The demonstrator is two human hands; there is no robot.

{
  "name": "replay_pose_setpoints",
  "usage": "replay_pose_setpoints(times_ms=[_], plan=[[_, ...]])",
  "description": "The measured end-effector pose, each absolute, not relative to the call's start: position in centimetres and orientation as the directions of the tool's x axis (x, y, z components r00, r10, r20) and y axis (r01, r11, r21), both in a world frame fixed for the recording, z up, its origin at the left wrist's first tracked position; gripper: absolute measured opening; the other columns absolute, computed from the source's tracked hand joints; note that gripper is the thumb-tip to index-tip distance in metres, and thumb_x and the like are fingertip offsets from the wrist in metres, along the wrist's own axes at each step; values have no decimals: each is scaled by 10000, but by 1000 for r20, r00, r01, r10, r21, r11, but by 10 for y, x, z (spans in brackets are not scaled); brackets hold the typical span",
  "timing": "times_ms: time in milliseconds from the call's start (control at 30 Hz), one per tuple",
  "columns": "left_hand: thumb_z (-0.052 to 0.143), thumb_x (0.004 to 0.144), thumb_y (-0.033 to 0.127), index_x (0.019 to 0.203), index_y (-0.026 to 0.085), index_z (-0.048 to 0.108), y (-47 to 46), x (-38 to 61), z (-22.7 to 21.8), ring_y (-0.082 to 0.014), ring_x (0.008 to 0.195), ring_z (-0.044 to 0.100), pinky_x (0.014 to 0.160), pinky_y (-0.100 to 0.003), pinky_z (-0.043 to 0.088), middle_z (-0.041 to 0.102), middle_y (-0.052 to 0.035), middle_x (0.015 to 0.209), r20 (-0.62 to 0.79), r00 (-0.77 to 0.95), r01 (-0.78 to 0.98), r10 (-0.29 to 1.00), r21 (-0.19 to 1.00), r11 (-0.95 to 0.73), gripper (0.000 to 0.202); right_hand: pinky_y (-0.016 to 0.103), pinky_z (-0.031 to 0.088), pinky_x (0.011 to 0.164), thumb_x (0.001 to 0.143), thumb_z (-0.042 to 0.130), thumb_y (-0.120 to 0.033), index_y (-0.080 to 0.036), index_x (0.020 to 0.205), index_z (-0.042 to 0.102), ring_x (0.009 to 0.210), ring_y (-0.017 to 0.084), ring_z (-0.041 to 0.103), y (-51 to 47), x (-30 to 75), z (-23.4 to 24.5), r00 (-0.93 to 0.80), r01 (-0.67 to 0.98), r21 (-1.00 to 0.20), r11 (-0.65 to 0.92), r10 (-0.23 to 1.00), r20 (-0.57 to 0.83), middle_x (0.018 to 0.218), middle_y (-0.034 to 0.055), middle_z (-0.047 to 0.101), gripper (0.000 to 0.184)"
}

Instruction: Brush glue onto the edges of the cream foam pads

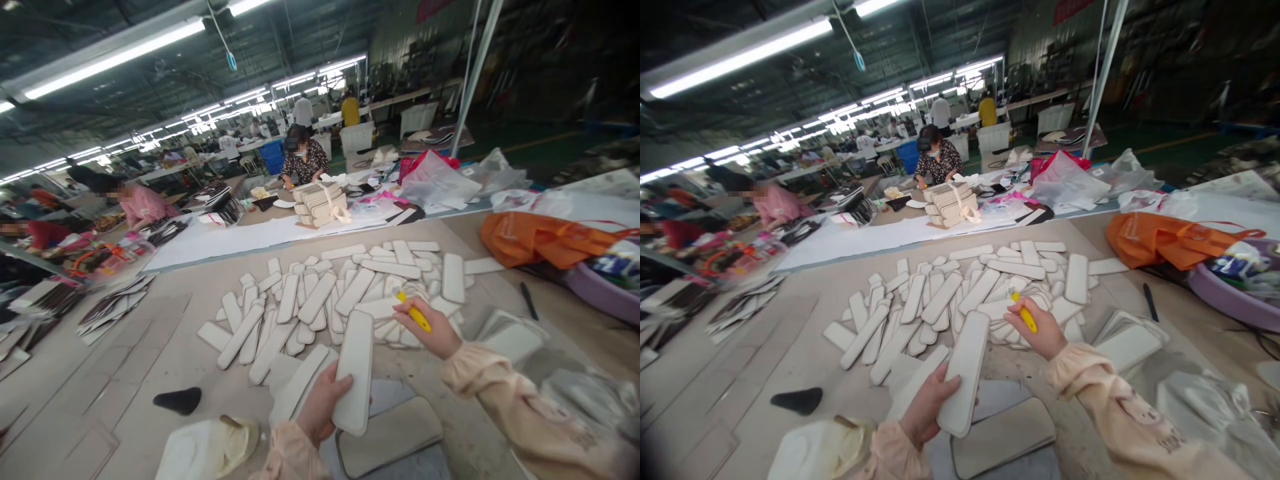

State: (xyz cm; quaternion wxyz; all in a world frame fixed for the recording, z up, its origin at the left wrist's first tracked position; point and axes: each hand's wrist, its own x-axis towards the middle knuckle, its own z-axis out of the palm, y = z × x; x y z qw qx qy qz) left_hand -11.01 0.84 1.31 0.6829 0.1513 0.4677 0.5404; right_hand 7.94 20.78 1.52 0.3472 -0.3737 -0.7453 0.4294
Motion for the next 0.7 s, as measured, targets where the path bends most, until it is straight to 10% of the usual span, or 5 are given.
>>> replay_pose_setpoints(times_ms=[267,400,600,700], plan=[[684,718,303,1146,162,497,97,-237,5,-176,696,654,611,-270,516,678,-77,860,-411,-128,-475,903,824,308,487,289,519,824,803,569,-420,-241,902,499,898,200,647,165,138,-26,-360,463,-835,299,924,131,951,43,675,216],[669,713,338,1060,137,561,150,-283,-16,-183,683,647,619,-293,514,685,-87,830,-442,-257,-100,859,897,431,416,278,526,808,820,561,-384,-243,877,483,933,206,640,139,151,-29,-334,531,-803,270,938,94,994,61,668,170],[715,622,316,893,136,602,176,-314,-51,-302,954,600,767,-369,468,671,-114,852,-489,-475,282,732,703,653,344,274,505,799,841,540,-325,-231,854,496,901,191,634,101,147,-15,-336,568,-793,220,942,20,948,49,658,105],[655,671,375,1039,128,571,162,-315,-57,-363,1134,477,895,-459,385,594,-174,1088,-298,-564,584,770,516,627,451,269,496,764,842,539,-319,-229,884,528,846,178,628,87,152,-15,-304,594,-789,157,952,-39,904,33,643,100]])
